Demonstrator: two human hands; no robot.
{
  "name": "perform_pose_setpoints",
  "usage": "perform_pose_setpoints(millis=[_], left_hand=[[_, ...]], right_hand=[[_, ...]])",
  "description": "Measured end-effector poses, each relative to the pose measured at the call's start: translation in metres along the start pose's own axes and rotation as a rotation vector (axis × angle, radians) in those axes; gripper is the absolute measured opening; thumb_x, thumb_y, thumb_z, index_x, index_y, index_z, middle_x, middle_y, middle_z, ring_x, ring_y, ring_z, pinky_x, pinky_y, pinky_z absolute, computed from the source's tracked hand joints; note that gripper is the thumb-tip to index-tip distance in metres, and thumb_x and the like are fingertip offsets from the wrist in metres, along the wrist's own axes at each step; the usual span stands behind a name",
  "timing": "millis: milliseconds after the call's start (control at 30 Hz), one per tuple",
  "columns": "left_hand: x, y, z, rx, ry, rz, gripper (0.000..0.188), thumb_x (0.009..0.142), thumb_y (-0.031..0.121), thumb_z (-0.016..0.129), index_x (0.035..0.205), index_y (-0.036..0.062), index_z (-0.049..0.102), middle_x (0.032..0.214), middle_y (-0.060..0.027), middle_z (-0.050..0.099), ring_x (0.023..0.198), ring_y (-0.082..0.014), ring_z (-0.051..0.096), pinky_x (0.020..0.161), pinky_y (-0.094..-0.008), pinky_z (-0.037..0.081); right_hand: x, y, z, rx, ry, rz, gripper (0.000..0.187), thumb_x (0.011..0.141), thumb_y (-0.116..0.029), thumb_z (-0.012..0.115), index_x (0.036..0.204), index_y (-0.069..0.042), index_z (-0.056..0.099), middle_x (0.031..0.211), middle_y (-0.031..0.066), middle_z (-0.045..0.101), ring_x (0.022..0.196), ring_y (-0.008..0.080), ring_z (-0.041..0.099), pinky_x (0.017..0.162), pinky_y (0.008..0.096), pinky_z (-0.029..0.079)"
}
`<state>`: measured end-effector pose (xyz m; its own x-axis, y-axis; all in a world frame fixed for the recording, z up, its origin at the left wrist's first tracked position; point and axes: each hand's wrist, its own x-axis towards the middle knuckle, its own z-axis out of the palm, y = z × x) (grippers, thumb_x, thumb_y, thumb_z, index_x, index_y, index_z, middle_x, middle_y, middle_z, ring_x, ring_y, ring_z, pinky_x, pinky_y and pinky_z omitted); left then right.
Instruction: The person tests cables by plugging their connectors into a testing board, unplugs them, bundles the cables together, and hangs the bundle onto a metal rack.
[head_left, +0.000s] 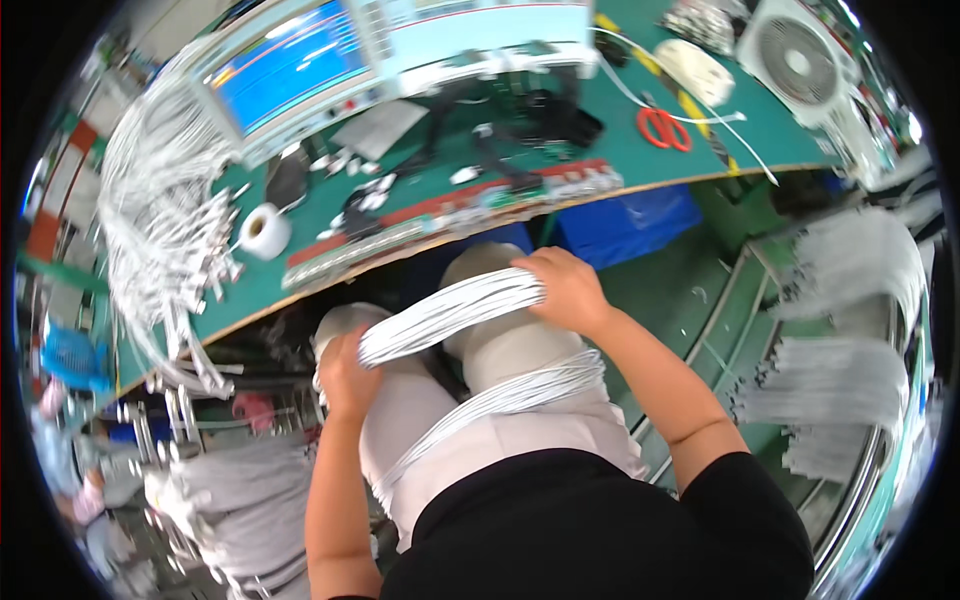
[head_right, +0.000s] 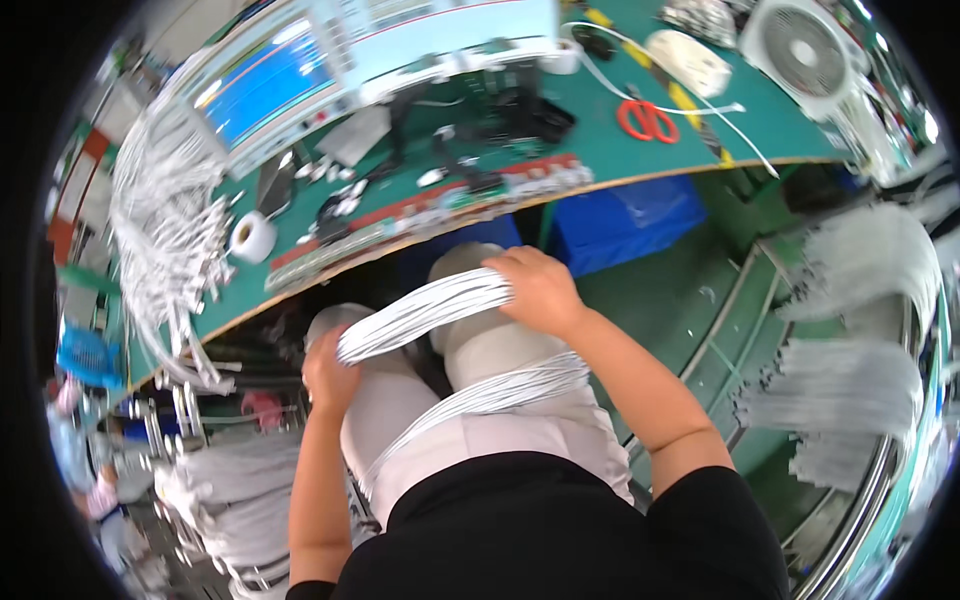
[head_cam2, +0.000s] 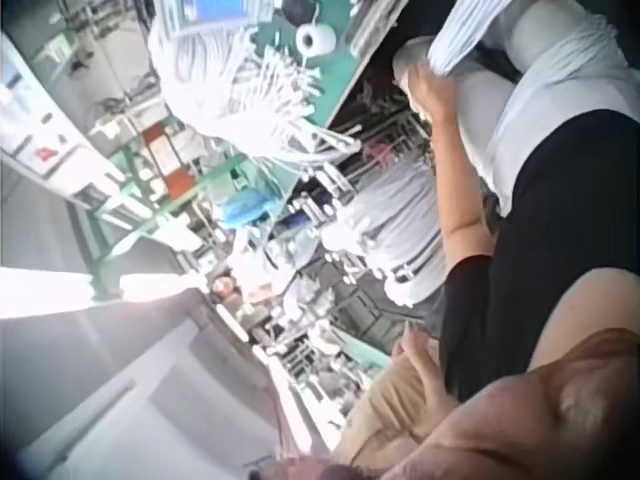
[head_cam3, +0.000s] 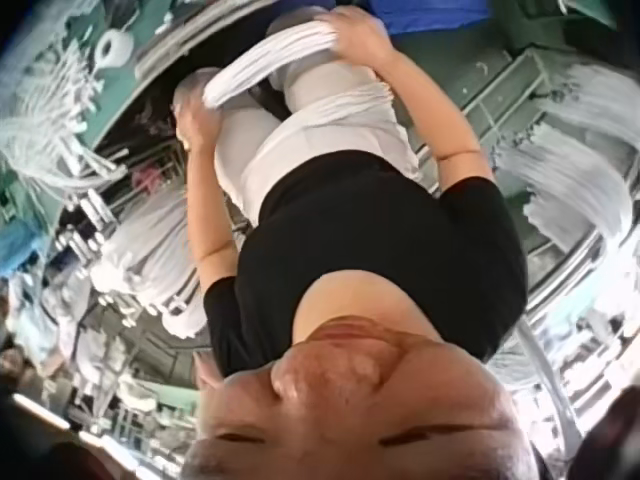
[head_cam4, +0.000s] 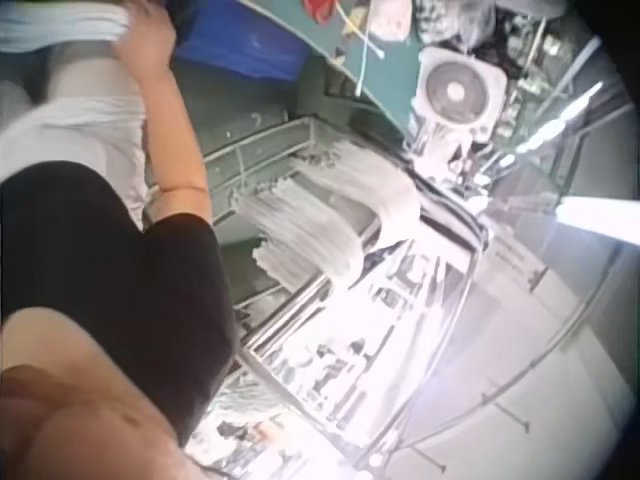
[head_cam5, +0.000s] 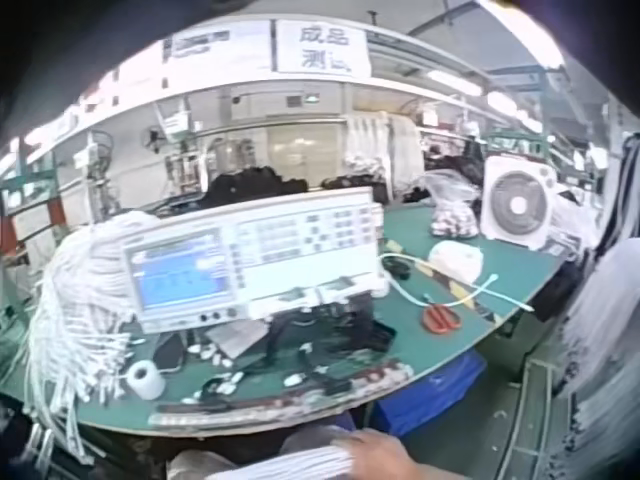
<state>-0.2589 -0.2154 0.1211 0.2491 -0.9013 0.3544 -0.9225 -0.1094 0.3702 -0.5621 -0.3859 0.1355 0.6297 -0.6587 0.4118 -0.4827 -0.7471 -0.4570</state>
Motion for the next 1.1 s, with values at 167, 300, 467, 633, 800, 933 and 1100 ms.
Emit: perform_pose_setpoints(millis=[167, 300, 467, 633, 800, 933, 1100], left_hand=[[-0.012, -0.028, 0.006, 0.056, -0.087, -0.016, 0.037, 0.065, 0.008, 0.07, 0.101, 0.0075, 0.064, 0.089, -0.0141, 0.065, 0.084, -0.0352, 0.061, 0.074, -0.0434, 0.049], [-0.004, -0.032, -0.001, -0.023, -0.132, -0.027, 0.035, 0.065, 0.009, 0.069, 0.1, 0.0071, 0.064, 0.087, -0.0139, 0.064, 0.084, -0.0351, 0.061, 0.074, -0.0433, 0.049], [0.003, -0.04, 0.009, -0.076, -0.197, 0.044, 0.033, 0.066, 0.007, 0.063, 0.099, 0.0062, 0.062, 0.085, -0.0129, 0.064, 0.083, -0.0336, 0.061, 0.075, -0.0437, 0.048], [0.01, -0.047, 0.023, -0.054, -0.238, 0.016, 0.041, 0.066, 0.007, 0.065, 0.106, 0.007, 0.062, 0.087, -0.0124, 0.064, 0.086, -0.0326, 0.062, 0.077, -0.0435, 0.048], [0.014, -0.052, 0.011, -0.085, -0.261, 0.078, 0.046, 0.067, 0.015, 0.07, 0.112, 0.0081, 0.061, 0.099, -0.0099, 0.063, 0.096, -0.0288, 0.059, 0.084, -0.0408, 0.045], [-0.011, -0.061, -0.037, -0.097, 0.075, 0.104, 0.049, 0.065, 0.019, 0.075, 0.111, 0.0091, 0.061, 0.106, -0.008, 0.061, 0.1, -0.0288, 0.056, 0.087, -0.0411, 0.043], [-0.074, -0.112, -0.16, 0.234, 0.586, -0.187, 0.029, 0.062, 0.009, 0.074, 0.09, 0.0062, 0.066, 0.092, -0.0128, 0.066, 0.093, -0.0332, 0.059, 0.085, -0.0424, 0.045]], right_hand=[[0.001, -0.01, 0.047, -0.042, -0.162, 0.021, 0.064, 0.061, -0.023, 0.08, 0.119, -0.007, 0.057, 0.112, 0.0138, 0.057, 0.107, 0.0342, 0.051, 0.093, 0.0425, 0.042], [-0.004, -0.021, 0.054, -0.127, -0.165, 0.047, 0.07, 0.061, -0.022, 0.08, 0.123, -0.005, 0.053, 0.116, 0.0152, 0.055, 0.109, 0.0357, 0.049, 0.097, 0.0441, 0.039], [-0.01, -0.026, 0.056, -0.239, -0.094, -0.011, 0.069, 0.063, -0.018, 0.078, 0.125, -0.003, 0.05, 0.116, 0.0162, 0.055, 0.11, 0.0367, 0.049, 0.099, 0.0458, 0.037], [-0.006, -0.048, 0.06, -0.325, -0.055, -0.111, 0.068, 0.063, -0.018, 0.077, 0.125, -0.005, 0.051, 0.117, 0.0139, 0.054, 0.11, 0.0344, 0.049, 0.099, 0.0475, 0.036], [0.011, -0.056, 0.075, -0.396, -0.234, 0.064, 0.065, 0.064, -0.013, 0.074, 0.125, -0.007, 0.051, 0.116, 0.014, 0.055, 0.11, 0.0343, 0.05, 0.098, 0.0466, 0.036], [0.012, -0.057, 0.092, -0.442, -0.225, 0.037, 0.063, 0.065, -0.012, 0.072, 0.125, -0.009, 0.052, 0.115, 0.012, 0.056, 0.11, 0.0329, 0.051, 0.096, 0.0451, 0.036], [-0.006, -0.048, 0.08, -0.37, -0.154, -0.07, 0.064, 0.064, -0.012, 0.072, 0.125, -0.009, 0.051, 0.116, 0.01, 0.055, 0.111, 0.0318, 0.05, 0.097, 0.0461, 0.035]])
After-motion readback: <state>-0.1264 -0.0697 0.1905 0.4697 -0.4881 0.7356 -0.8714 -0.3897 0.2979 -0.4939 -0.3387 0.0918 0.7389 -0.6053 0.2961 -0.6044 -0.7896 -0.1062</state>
